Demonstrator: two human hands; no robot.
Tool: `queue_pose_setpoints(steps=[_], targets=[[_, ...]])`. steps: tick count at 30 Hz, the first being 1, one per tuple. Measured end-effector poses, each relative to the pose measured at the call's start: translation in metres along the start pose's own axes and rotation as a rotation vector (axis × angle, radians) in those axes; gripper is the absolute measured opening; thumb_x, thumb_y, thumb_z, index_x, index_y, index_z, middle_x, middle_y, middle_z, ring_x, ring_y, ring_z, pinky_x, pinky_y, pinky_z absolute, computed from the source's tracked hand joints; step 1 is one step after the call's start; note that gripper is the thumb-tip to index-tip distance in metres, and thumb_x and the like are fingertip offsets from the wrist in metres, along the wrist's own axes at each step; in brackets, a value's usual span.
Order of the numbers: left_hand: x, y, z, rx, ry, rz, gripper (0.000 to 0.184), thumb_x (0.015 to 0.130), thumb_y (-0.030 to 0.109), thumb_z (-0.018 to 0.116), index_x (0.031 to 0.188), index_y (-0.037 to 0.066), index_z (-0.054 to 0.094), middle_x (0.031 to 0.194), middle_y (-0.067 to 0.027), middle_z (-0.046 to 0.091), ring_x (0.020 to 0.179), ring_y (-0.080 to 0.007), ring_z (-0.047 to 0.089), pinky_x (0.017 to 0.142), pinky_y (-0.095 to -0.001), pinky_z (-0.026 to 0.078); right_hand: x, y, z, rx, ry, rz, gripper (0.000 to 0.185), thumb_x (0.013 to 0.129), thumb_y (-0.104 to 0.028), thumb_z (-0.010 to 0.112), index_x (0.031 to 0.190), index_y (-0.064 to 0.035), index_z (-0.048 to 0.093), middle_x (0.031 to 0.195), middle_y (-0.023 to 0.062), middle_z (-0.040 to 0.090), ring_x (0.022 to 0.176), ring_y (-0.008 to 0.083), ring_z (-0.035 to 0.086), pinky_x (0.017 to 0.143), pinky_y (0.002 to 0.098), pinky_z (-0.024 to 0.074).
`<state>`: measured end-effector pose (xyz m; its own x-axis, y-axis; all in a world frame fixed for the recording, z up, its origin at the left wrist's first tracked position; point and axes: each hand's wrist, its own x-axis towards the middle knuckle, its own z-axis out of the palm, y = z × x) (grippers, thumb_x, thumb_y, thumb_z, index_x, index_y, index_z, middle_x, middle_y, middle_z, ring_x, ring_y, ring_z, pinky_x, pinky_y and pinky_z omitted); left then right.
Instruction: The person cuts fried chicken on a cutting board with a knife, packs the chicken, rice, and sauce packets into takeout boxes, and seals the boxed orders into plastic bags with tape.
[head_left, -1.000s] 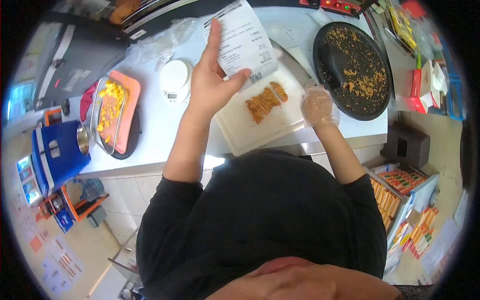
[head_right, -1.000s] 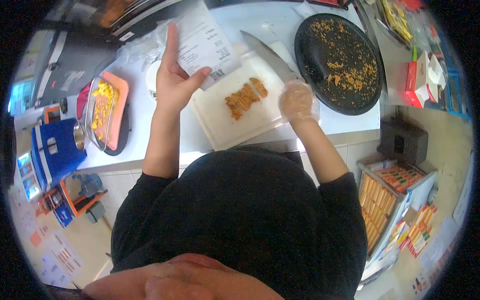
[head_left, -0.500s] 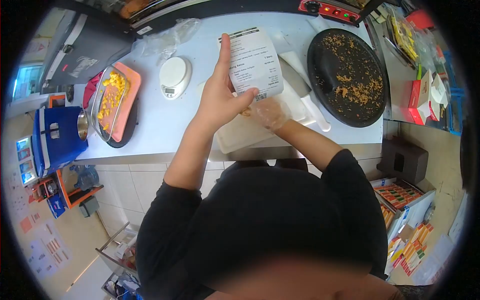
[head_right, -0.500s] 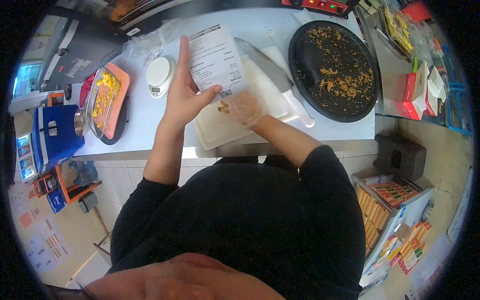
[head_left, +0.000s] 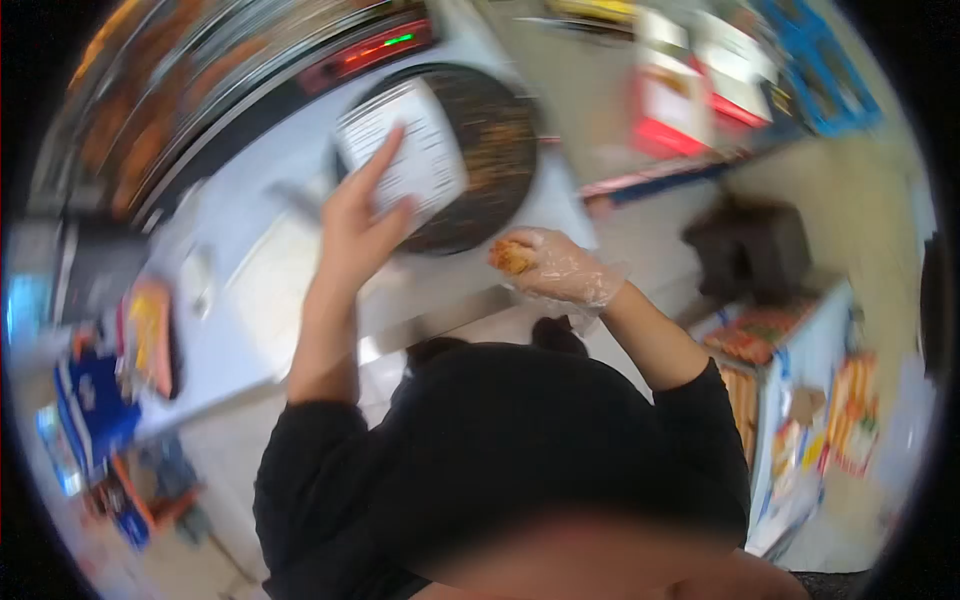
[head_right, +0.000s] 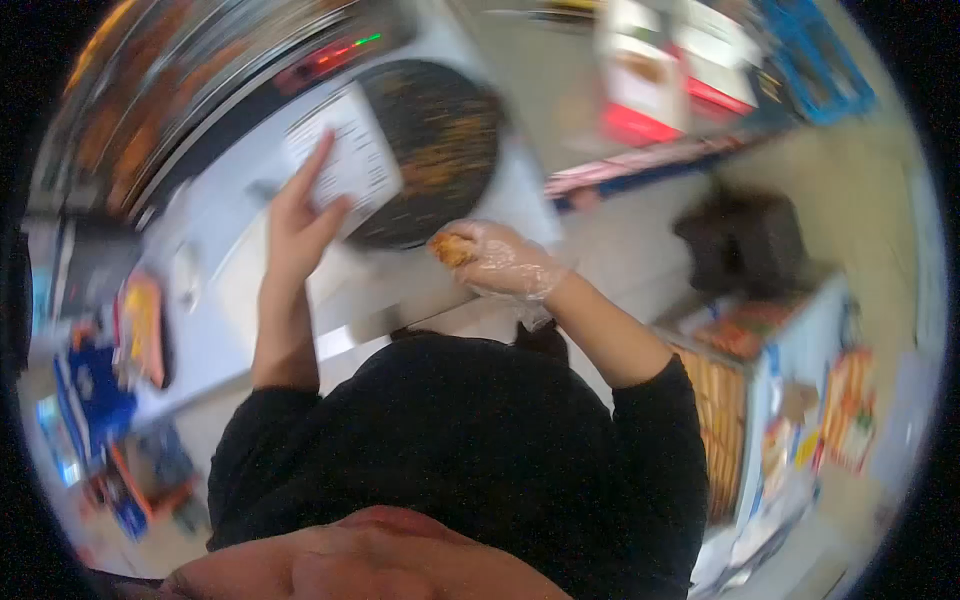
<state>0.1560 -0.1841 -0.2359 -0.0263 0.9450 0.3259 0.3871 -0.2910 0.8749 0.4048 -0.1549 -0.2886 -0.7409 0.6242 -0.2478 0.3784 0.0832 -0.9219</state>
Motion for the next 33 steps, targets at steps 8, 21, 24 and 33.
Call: queue_pose_setpoints(steps=[8,21,24,33], targets=[[0.057,0.027,0.23,0.049,-0.528,-0.545,0.025,0.08,0.01,0.051,0.097,0.001,0.066,0.078,-0.0139,0.066,0.069,-0.016,0.064,0.062,-0.0289,0.048,-0.165,0.034,-0.276,-0.018,0.437,0.3,0.04,0.071,-0.006,0.059,0.112,-0.0064,0.056,0.095,0.0021,0.061,0.072,0.0064,0.056,0.057,0.0229,0.0484],[0.184,-0.033,0.386,0.048,-0.067,-0.814,0.052,0.083,0.047,0.051,0.092,-0.002,0.064,0.086,-0.023,0.063,0.088,-0.037,0.06,0.073,-0.0386,0.046,-0.002,0.18,-0.546,-0.956,0.554,0.714,0.045,0.083,-0.04,0.046,0.103,-0.0035,0.062,0.1,0.0188,0.063,0.088,0.0341,0.06,0.076,0.0429,0.0459],[0.22,-0.035,0.364,0.306,-0.157,-0.874,0.045,0.083,0.039,0.052,0.098,-0.003,0.061,0.089,-0.023,0.063,0.088,-0.0357,0.061,0.074,-0.0386,0.046,-0.017,0.16,-0.599,-1.12,0.021,0.538,0.04,0.082,-0.036,0.048,0.098,-0.003,0.063,0.097,0.0187,0.063,0.087,0.0339,0.06,0.075,0.043,0.0461],[0.248,-0.025,0.384,0.394,0.049,-1.055,0.041,0.079,0.033,0.053,0.086,-0.006,0.062,0.074,-0.0197,0.063,0.068,-0.0239,0.06,0.064,-0.0356,0.045,-0.006,0.213,-0.617,-0.721,0.214,0.183,0.03,0.08,-0.027,0.052,0.089,0.0004,0.061,0.09,0.0219,0.06,0.086,0.0359,0.059,0.077,0.0406,0.0466]])
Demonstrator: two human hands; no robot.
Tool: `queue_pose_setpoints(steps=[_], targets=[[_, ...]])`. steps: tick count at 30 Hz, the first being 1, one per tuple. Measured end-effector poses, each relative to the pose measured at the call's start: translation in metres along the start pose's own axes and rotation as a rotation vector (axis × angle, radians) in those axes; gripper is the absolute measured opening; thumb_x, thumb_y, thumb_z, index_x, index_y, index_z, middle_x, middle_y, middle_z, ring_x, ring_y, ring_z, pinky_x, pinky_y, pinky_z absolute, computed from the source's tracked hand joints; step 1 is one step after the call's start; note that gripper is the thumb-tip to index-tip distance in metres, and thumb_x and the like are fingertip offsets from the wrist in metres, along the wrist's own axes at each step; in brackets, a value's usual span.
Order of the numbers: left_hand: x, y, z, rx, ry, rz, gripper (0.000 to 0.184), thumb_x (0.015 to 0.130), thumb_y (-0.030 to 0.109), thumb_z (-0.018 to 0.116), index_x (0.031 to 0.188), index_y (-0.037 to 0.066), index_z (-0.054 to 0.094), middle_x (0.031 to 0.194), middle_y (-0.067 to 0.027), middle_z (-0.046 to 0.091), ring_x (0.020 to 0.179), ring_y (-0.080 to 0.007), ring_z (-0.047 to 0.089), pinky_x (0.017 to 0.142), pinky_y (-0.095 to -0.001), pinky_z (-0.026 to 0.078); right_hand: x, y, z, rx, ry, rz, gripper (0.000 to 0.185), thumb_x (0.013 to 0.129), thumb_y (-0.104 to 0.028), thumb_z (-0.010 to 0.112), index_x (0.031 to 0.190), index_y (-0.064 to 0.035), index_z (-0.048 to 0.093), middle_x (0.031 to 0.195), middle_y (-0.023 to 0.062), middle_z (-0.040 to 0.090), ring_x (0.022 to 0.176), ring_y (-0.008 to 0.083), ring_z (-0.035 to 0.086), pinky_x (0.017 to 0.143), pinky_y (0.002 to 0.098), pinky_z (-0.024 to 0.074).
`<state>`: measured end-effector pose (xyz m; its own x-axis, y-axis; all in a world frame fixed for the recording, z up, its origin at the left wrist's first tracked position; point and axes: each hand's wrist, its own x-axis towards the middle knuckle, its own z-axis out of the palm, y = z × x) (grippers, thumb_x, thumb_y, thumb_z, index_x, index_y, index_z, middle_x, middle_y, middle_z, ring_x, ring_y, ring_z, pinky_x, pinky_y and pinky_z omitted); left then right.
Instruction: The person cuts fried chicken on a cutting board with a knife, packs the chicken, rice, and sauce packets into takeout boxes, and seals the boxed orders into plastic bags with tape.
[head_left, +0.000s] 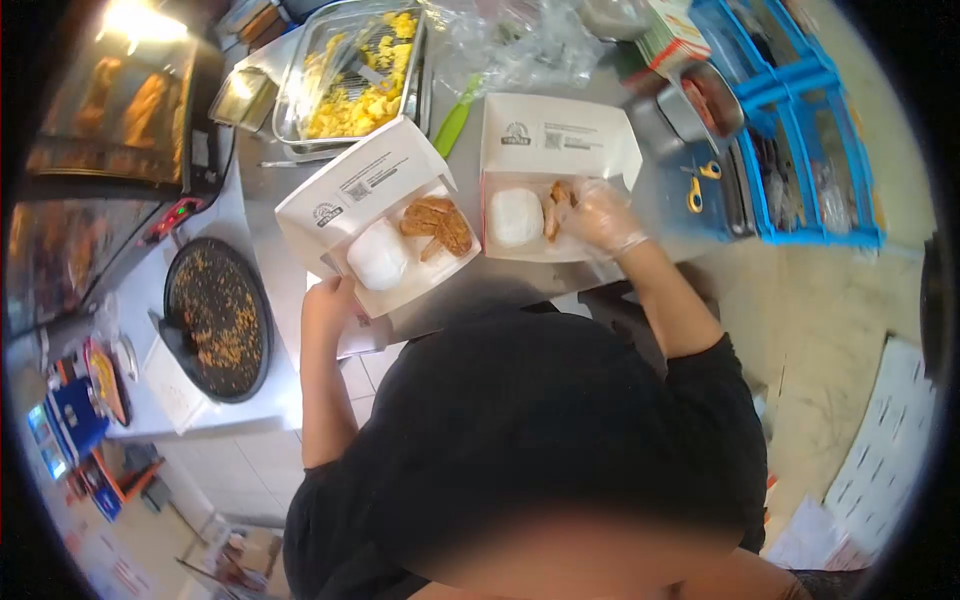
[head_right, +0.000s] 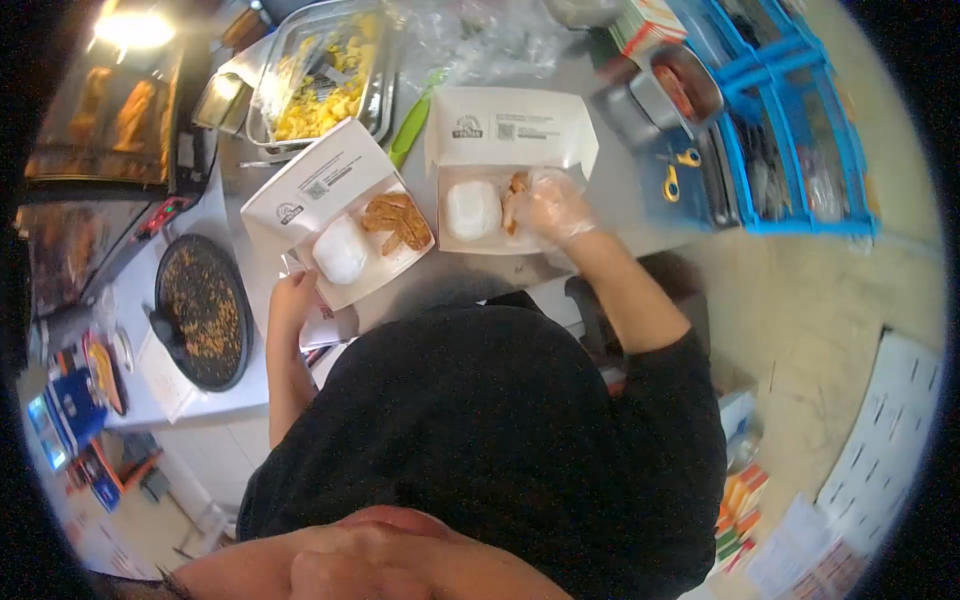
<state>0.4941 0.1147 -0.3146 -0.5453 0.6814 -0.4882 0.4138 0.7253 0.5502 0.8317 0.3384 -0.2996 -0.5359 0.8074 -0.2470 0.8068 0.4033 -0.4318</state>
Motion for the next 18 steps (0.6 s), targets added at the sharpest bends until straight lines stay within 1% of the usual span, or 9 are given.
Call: queue_pose_setpoints(steps=[2,4,6,8,10,11,15,17,18], targets=[[-0.019,0.01,0.004,-0.023,0.021,-0.042,0.043,0.079,0.035,0.054,0.087,-0.006,0.062,0.075,-0.0206,0.063,0.07,-0.0256,0.061,0.065,-0.036,0.045,0.002,-0.018,-0.007,0.016,-0.051,0.101,0.033,0.081,-0.027,0.053,0.095,0.0016,0.058,0.093,0.0229,0.06,0.09,0.0364,0.058,0.079,0.0411,0.0463],[-0.034,0.016,0.011,-0.048,0.037,-0.08,0.045,0.08,0.038,0.054,0.088,-0.005,0.063,0.076,-0.0216,0.063,0.073,-0.0274,0.062,0.066,-0.0363,0.045,0.011,-0.025,-0.011,-0.076,-0.123,0.081,0.035,0.082,-0.027,0.051,0.1,0.0032,0.055,0.094,0.0241,0.059,0.091,0.0353,0.058,0.081,0.041,0.0459],[-0.036,0.017,0.022,0.144,0.07,-0.101,0.044,0.081,0.037,0.049,0.091,-0.004,0.062,0.081,-0.023,0.062,0.08,-0.0361,0.06,0.073,-0.0406,0.045,0.016,-0.028,-0.009,-0.184,-0.167,0.108,0.034,0.083,-0.024,0.049,0.105,0.002,0.053,0.099,0.0239,0.057,0.094,0.0355,0.057,0.083,0.0414,0.0453],[-0.042,0.022,0.029,0.221,0.091,-0.162,0.041,0.081,0.036,0.05,0.092,-0.002,0.063,0.086,-0.02,0.063,0.084,-0.0347,0.06,0.076,-0.0398,0.045,0.014,-0.023,0.0,-0.216,-0.145,0.054,0.034,0.082,-0.025,0.051,0.105,0.0,0.053,0.102,0.0245,0.056,0.099,0.0377,0.053,0.085,0.0435,0.0435],[-0.053,0.033,0.032,0.346,0.426,-0.082,0.037,0.081,0.034,0.051,0.094,0.002,0.064,0.094,-0.0176,0.063,0.089,-0.0325,0.06,0.079,-0.0388,0.045,0.01,-0.023,0.005,-0.242,-0.107,0.008,0.034,0.08,-0.025,0.052,0.106,-0.002,0.054,0.105,0.025,0.055,0.104,0.0399,0.049,0.088,0.0456,0.0418],[-0.06,0.042,0.027,0.287,0.394,-0.153,0.033,0.08,0.031,0.051,0.098,0.006,0.065,0.098,-0.0172,0.062,0.092,-0.0316,0.059,0.082,-0.0383,0.045,0.007,-0.024,0.005,-0.235,-0.123,0.001,0.034,0.081,-0.025,0.051,0.107,-0.0049,0.053,0.109,0.0251,0.052,0.106,0.0401,0.048,0.089,0.0463,0.0405],[-0.077,0.061,0.009,0.238,0.308,-0.197,0.031,0.079,0.027,0.053,0.099,0.005,0.064,0.097,-0.0186,0.062,0.093,-0.0333,0.058,0.081,-0.039,0.045,0.004,-0.02,0.009,-0.174,-0.139,0.021,0.031,0.081,-0.023,0.051,0.109,-0.0108,0.053,0.116,0.0247,0.045,0.106,0.0412,0.047,0.09,0.0467,0.0395],[-0.084,0.062,-0.001,0.266,0.335,-0.082,0.03,0.077,0.017,0.057,0.104,0.005,0.062,0.099,-0.0187,0.062,0.095,-0.0311,0.059,0.084,-0.037,0.045,0.001,-0.026,0.005,-0.152,-0.07,0.034,0.031,0.081,-0.022,0.051,0.109,-0.0104,0.053,0.114,0.0241,0.046,0.106,0.0411,0.047,0.09,0.0463,0.0397],[-0.089,0.064,-0.006,0.267,0.347,-0.086,0.03,0.077,0.017,0.057,0.104,0.005,0.062,0.099,-0.0187,0.062,0.095,-0.0311,0.059,0.084,-0.037,0.045,-0.001,-0.027,0.004,-0.132,-0.008,0.069,0.031,0.081,-0.021,0.051,0.109,-0.0099,0.053,0.112,0.0234,0.047,0.105,0.041,0.047,0.09,0.0459,0.0399]])
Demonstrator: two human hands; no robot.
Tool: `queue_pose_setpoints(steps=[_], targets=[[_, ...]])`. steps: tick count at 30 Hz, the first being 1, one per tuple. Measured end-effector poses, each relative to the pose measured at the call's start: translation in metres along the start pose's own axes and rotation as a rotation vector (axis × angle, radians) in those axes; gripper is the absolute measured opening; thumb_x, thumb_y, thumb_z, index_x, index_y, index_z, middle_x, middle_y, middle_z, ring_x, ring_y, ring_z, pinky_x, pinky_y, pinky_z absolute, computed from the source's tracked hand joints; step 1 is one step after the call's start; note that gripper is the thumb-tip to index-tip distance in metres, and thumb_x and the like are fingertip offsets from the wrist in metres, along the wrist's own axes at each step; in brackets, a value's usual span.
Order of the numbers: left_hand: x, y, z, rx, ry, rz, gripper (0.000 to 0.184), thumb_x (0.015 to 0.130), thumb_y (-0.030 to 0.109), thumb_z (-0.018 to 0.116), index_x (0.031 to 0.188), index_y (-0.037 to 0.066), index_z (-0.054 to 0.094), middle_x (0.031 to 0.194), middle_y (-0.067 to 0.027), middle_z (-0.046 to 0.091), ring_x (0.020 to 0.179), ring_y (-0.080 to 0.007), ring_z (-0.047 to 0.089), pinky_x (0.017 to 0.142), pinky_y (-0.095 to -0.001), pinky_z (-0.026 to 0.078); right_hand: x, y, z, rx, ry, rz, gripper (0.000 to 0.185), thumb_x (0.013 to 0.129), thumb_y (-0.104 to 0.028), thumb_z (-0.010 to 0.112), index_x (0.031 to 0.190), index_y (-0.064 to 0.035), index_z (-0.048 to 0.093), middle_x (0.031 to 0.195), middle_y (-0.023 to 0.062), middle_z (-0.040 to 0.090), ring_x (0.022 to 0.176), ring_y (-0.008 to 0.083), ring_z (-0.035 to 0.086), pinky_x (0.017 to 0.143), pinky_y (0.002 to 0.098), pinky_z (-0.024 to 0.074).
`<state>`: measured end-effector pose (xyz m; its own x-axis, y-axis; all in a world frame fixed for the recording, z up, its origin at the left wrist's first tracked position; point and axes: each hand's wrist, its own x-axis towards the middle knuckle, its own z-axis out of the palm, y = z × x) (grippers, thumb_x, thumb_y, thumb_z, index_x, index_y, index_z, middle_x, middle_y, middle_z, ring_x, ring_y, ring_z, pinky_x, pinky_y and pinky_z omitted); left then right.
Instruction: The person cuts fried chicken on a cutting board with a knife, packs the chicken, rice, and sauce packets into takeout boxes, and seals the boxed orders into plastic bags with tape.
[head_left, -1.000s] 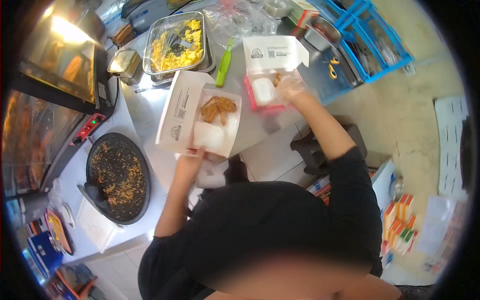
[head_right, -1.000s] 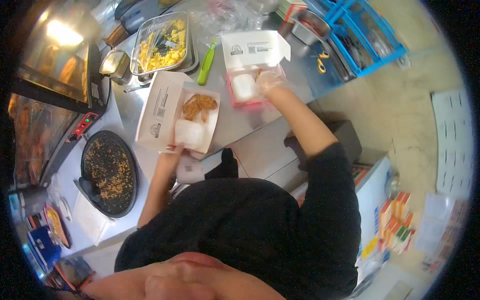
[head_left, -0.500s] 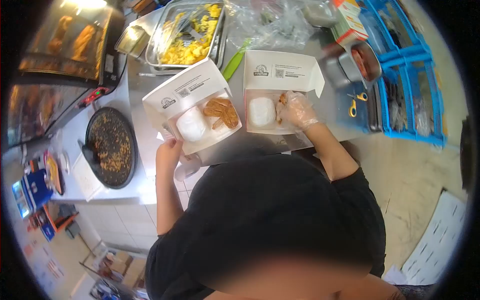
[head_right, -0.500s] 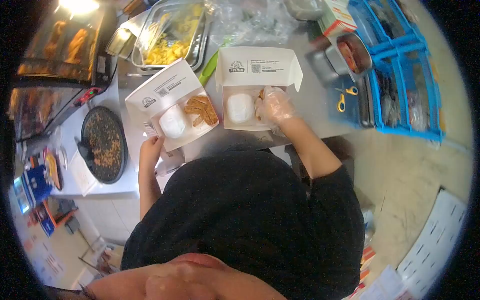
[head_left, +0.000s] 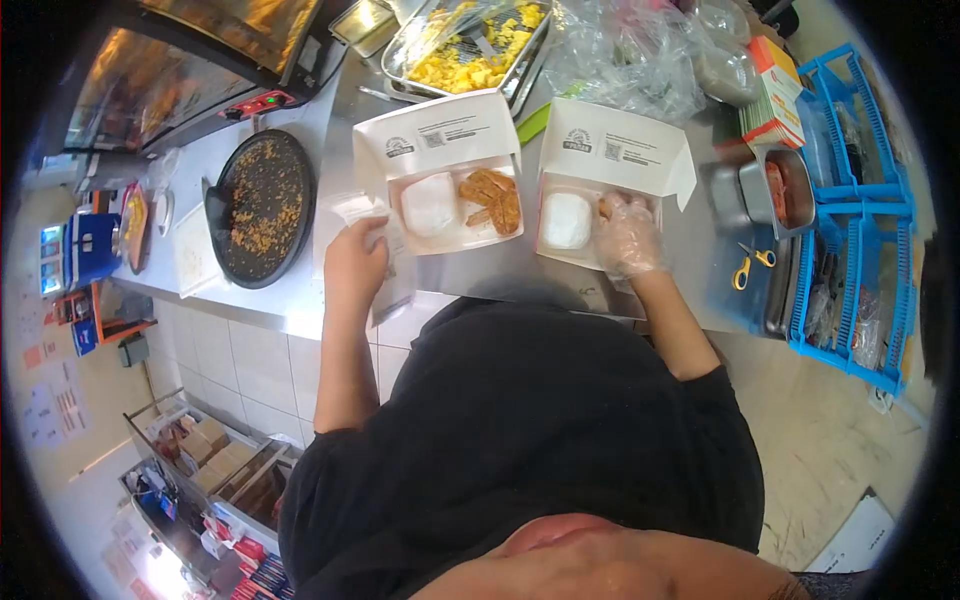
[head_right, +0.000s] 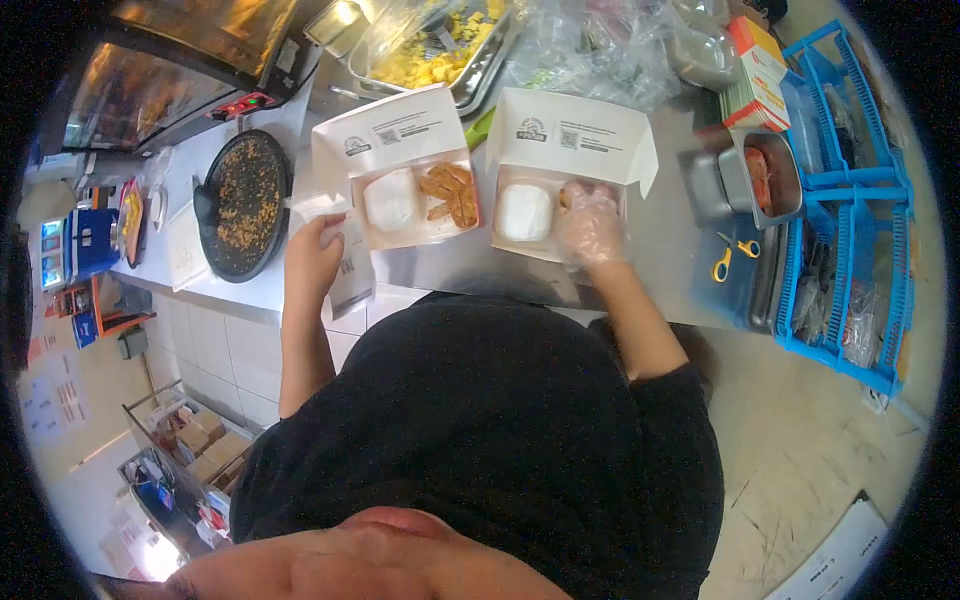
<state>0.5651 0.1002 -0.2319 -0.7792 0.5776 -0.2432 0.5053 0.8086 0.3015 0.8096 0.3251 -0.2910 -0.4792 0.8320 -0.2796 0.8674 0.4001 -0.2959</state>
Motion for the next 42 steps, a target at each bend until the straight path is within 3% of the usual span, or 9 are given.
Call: queue_pose_setpoints(steps=[2,9,13,16,19,27,34,36,42], targets=[[-0.007,0.0,-0.015,-0.563,0.069,0.259,0.047,0.072,0.003,0.06,0.118,0.005,0.053,0.107,-0.0187,0.06,0.102,-0.0272,0.057,0.089,-0.0345,0.042,0.002,0.009,0.004,0.009,0.018,-0.024,0.031,0.081,-0.021,0.051,0.109,-0.0101,0.054,0.113,0.0235,0.048,0.105,0.0403,0.047,0.09,0.0457,0.0402],[0.015,0.007,-0.015,-0.795,-0.027,0.637,0.086,0.067,-0.011,0.058,0.14,0.004,0.015,0.131,-0.0199,0.036,0.12,-0.0261,0.041,0.1,-0.036,0.034,-0.017,0.005,-0.008,0.038,0.036,-0.116,0.031,0.08,-0.019,0.056,0.11,-0.0103,0.055,0.109,0.023,0.055,0.102,0.0352,0.052,0.084,0.0402,0.0445],[0.026,0.025,0.012,-0.871,-0.262,0.766,0.082,0.067,-0.009,0.058,0.139,0.005,0.021,0.131,-0.0207,0.038,0.12,-0.0272,0.041,0.1,-0.0354,0.033,-0.071,0.002,-0.034,0.707,0.318,0.303,0.028,0.082,-0.012,0.056,0.11,-0.011,0.057,0.1,0.0178,0.062,0.087,0.0276,0.059,0.075,0.0255,0.0449],[0.029,0.04,0.033,-0.84,-0.466,0.919,0.072,0.068,-0.007,0.056,0.135,0.005,0.032,0.126,-0.0219,0.045,0.116,-0.0297,0.047,0.096,-0.036,0.037,-0.129,0.019,-0.017,0.47,0.537,0.391,0.032,0.082,-0.03,0.052,0.106,-0.0093,0.06,0.08,0.0188,0.062,0.075,0.0317,0.06,0.07,0.0385,0.0462],[0.009,0.076,0.041,-0.453,-0.476,1.306,0.049,0.072,-0.003,0.054,0.12,0.006,0.053,0.108,-0.0224,0.057,0.107,-0.0342,0.053,0.09,-0.0356,0.042,-0.213,0.022,0.012,0.266,0.387,0.507,0.029,0.081,-0.03,0.055,0.105,-0.0135,0.059,0.094,0.0152,0.06,0.091,0.0333,0.055,0.08,0.0423,0.0441],[-0.104,0.075,0.076,0.479,-0.888,1.895,0.034,0.077,0.012,0.056,0.111,0.009,0.06,0.104,-0.019,0.06,0.096,-0.0341,0.057,0.085,-0.0393,0.044,-0.453,-0.053,0.142,0.413,0.301,0.833,0.034,0.079,-0.03,0.049,0.107,-0.0125,0.059,0.102,0.018,0.058,0.098,0.0337,0.056,0.082,0.0449,0.0452],[-0.304,-0.033,0.116,0.791,-1.115,2.291,0.036,0.076,0.012,0.053,0.111,0.01,0.061,0.1,-0.0208,0.06,0.089,-0.0343,0.058,0.079,-0.0392,0.046,-0.677,-0.222,0.273,0.557,0.605,1.151,0.033,0.078,-0.026,0.05,0.106,-0.011,0.059,0.103,0.0154,0.059,0.095,0.0284,0.058,0.078,0.0437,0.0479],[-0.38,-0.08,0.125,0.743,-1.298,2.427,0.036,0.077,0.012,0.053,0.112,0.011,0.06,0.099,-0.021,0.06,0.09,-0.0343,0.058,0.08,-0.0384,0.046,-0.741,-0.302,0.311,0.677,0.428,1.641,0.032,0.078,-0.025,0.051,0.105,-0.0099,0.059,0.099,0.0157,0.06,0.093,0.0289,0.058,0.078,0.0427,0.0482],[-0.588,-0.243,0.085,0.938,-1.68,2.933,0.039,0.073,0.002,0.049,0.11,0.009,0.059,0.1,-0.0192,0.059,0.096,-0.0353,0.054,0.083,-0.0394,0.044,-0.848,-0.558,0.402,0.533,0.751,2.521,0.035,0.08,-0.028,0.054,0.11,-0.0099,0.056,0.102,0.0154,0.059,0.096,0.0306,0.057,0.081,0.0417,0.0465]])
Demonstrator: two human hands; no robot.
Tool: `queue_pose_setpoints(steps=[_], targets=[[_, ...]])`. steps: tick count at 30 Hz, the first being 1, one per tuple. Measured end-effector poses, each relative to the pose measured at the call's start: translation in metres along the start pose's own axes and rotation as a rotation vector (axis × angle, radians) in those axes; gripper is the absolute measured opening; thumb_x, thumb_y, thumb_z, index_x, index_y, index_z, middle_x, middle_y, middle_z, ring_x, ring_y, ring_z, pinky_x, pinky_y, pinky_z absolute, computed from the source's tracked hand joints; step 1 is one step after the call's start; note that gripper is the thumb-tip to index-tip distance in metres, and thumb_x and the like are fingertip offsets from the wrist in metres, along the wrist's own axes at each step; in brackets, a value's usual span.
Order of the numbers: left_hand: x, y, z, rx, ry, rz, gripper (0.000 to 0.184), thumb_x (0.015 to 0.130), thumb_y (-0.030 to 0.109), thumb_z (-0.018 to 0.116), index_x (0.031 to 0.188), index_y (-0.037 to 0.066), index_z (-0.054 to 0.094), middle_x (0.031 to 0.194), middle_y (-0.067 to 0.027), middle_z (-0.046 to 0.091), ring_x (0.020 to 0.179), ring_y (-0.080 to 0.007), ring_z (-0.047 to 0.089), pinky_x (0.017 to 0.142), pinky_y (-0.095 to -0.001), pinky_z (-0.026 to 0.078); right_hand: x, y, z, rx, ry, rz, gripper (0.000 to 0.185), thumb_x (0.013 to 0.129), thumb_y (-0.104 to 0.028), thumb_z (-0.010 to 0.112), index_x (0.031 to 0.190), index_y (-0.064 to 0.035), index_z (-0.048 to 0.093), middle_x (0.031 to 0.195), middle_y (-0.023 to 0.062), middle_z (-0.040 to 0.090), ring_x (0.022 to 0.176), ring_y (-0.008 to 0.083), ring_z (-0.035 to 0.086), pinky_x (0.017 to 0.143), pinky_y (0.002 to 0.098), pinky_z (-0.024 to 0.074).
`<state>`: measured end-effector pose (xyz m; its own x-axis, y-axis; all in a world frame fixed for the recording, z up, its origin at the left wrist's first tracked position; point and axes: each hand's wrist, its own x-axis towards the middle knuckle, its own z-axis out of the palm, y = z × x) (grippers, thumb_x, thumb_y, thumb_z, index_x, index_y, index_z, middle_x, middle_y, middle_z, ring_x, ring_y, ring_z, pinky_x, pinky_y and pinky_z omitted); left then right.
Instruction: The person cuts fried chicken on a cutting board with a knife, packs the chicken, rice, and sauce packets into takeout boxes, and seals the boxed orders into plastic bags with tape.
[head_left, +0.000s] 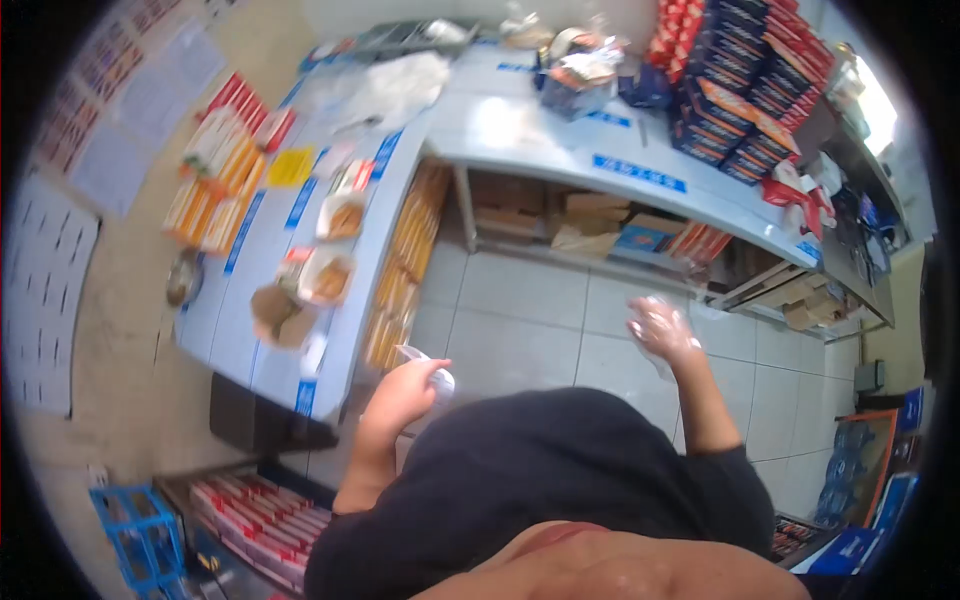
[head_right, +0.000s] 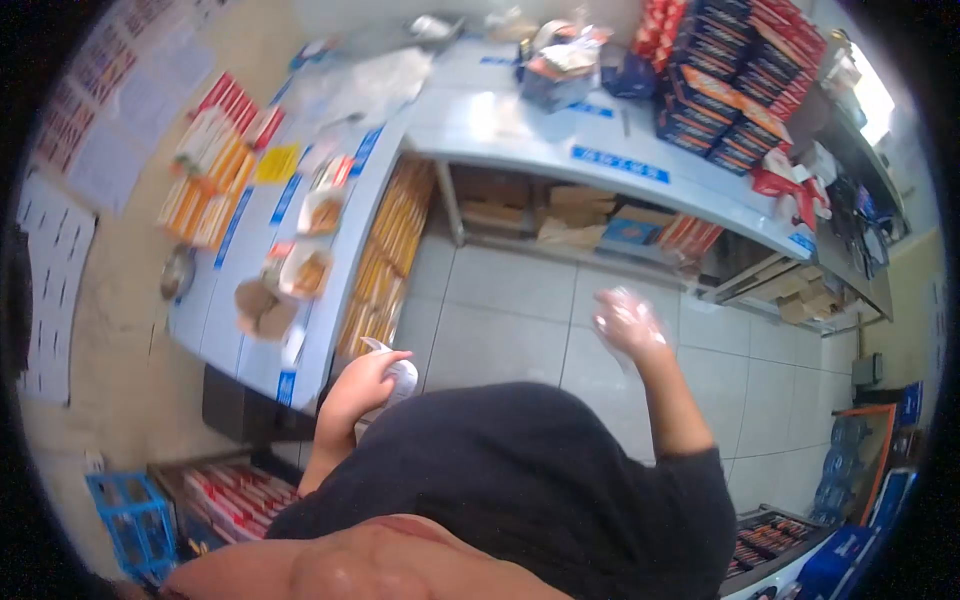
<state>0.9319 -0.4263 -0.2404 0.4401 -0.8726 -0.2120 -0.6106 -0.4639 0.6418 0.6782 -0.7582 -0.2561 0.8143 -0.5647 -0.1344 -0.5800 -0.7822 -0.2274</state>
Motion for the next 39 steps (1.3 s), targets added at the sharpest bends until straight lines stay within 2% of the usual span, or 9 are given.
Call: queue_pose_setpoints(steps=[2,6,9,11,12,16,20,25,39], targets=[[0.054,0.033,0.001,0.001,-0.066,0.125,0.041,0.072,0.0,0.048,0.11,0.009,0.058,0.101,-0.018,0.058,0.097,-0.0349,0.054,0.084,-0.0392,0.044,-0.022,0.061,0.01,-0.077,0.118,0.18,0.037,0.08,-0.032,0.055,0.111,-0.0109,0.056,0.103,0.0156,0.059,0.096,0.0313,0.056,0.083,0.0415,0.0455],[0.136,0.065,0.016,0.001,-0.1,0.193,0.049,0.068,-0.007,0.045,0.113,0.01,0.056,0.107,-0.0143,0.055,0.099,-0.0333,0.053,0.085,-0.0374,0.044,-0.025,0.069,0.008,0.023,-0.227,0.544,0.038,0.081,-0.035,0.053,0.109,-0.0096,0.057,0.107,0.0154,0.059,0.1,0.0315,0.056,0.087,0.0417,0.0439],[0.195,0.063,0.024,0.003,-0.159,0.261,0.056,0.066,-0.008,0.046,0.118,0.011,0.053,0.112,-0.0151,0.052,0.102,-0.0334,0.052,0.085,-0.0367,0.044,-0.007,0.079,0.05,0.175,-0.26,0.421,0.039,0.081,-0.034,0.053,0.112,-0.0096,0.055,0.107,0.0164,0.059,0.102,0.0322,0.055,0.089,0.0418,0.0431],[0.247,0.056,0.025,0.035,-0.122,0.31,0.055,0.066,-0.008,0.045,0.118,0.01,0.053,0.113,-0.0152,0.052,0.101,-0.0332,0.052,0.085,-0.0366,0.044,0.016,0.079,0.045,0.456,-0.488,0.311,0.04,0.08,-0.033,0.054,0.113,-0.0107,0.056,0.11,0.0164,0.058,0.107,0.0317,0.052,0.091,0.0407,0.0421],[0.273,0.053,0.025,0.066,-0.076,0.341,0.055,0.066,-0.008,0.045,0.117,0.009,0.053,0.113,-0.0154,0.052,0.101,-0.033,0.053,0.085,-0.0366,0.045,0.022,0.094,0.046,0.452,-0.491,0.327,0.04,0.08,-0.033,0.054,0.113,-0.0107,0.056,0.11,0.0164,0.058,0.107,0.0317,0.052,0.091,0.0407,0.0421],[0.411,0.067,-0.002,-0.095,0.052,0.394,0.048,0.068,-0.007,0.046,0.113,0.006,0.056,0.11,-0.0146,0.055,0.097,-0.0327,0.055,0.084,-0.037,0.045,0.077,0.153,0.01,0.2,-0.141,0.887,0.039,0.08,-0.028,0.057,0.113,-0.0088,0.056,0.106,0.0161,0.06,0.103,0.0314,0.055,0.089,0.04,0.0432],[0.528,0.066,-0.045,-0.119,0.15,0.468,0.04,0.068,-0.009,0.045,0.102,0.005,0.062,0.101,-0.018,0.06,0.096,-0.0331,0.056,0.085,-0.0385,0.044,0.144,0.187,-0.035,0.17,-0.112,0.885,0.039,0.079,-0.029,0.058,0.112,-0.0089,0.057,0.107,0.017,0.06,0.102,0.031,0.055,0.088,0.0403,0.0435],[0.636,0.058,-0.11,-0.199,0.302,0.222,0.025,0.069,0.003,0.043,0.081,0.003,0.066,0.088,-0.0177,0.062,0.084,-0.033,0.058,0.077,-0.0376,0.047,0.246,0.217,-0.054,0.241,-0.164,0.709,0.042,0.078,-0.031,0.057,0.113,-0.0081,0.056,0.106,0.0187,0.059,0.102,0.033,0.055,0.087,0.0399,0.0436],[0.774,0.047,-0.115,-0.138,0.288,-0.01,0.023,0.07,0.006,0.045,0.082,0.003,0.064,0.085,-0.0166,0.062,0.076,-0.0315,0.059,0.072,-0.0376,0.046,0.343,0.257,-0.081,0.393,-0.296,0.775,0.041,0.08,-0.029,0.057,0.115,-0.0099,0.054,0.113,0.0168,0.057,0.103,0.0318,0.055,0.088,0.0386,0.0434]])
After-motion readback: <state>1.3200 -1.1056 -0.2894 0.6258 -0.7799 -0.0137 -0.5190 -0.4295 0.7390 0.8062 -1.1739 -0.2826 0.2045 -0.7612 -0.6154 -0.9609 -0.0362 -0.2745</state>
